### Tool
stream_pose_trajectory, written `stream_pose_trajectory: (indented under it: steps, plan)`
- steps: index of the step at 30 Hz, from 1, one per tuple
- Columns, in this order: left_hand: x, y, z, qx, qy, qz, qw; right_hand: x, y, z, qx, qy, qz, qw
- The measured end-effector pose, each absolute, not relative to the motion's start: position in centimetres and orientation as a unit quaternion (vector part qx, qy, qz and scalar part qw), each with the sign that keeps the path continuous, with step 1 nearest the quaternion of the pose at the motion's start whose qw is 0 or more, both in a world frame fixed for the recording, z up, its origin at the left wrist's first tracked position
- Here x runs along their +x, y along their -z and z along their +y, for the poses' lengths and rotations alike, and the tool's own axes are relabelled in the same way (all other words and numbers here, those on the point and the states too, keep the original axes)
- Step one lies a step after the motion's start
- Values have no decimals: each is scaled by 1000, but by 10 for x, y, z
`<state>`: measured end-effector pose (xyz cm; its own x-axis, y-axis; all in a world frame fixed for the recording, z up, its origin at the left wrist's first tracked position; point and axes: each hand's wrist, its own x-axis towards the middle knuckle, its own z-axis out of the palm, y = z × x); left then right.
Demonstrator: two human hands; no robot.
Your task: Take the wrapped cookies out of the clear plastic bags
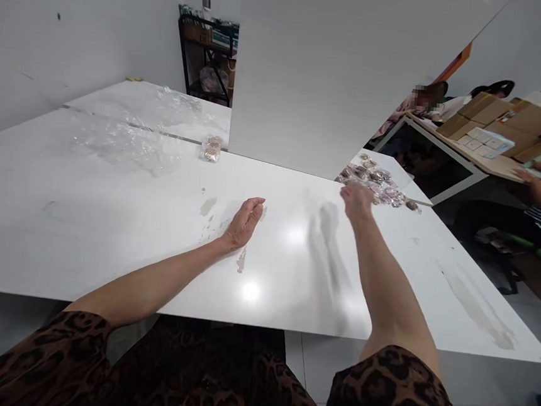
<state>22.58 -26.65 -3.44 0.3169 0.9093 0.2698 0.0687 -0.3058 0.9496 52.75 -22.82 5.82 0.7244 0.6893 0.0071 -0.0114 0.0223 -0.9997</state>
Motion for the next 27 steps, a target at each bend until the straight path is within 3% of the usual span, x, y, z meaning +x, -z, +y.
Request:
stream_pose_trajectory:
  steps: [6, 11, 19, 27]
  plan:
    - [228, 35, -266, 657, -493, 357, 445, 405, 2, -286, -602, -430, -331, 586]
    - [219, 30, -257, 645, -553, 367, 378, 329, 5, -309, -517, -521, -305, 607]
    - [169, 21, -203, 584, -560, 505, 300, 296, 12, -296, -490, -523, -292, 634]
    - [144, 14, -118, 604, -403, 657, 200, 309, 17, -286, -489, -518, -331, 619]
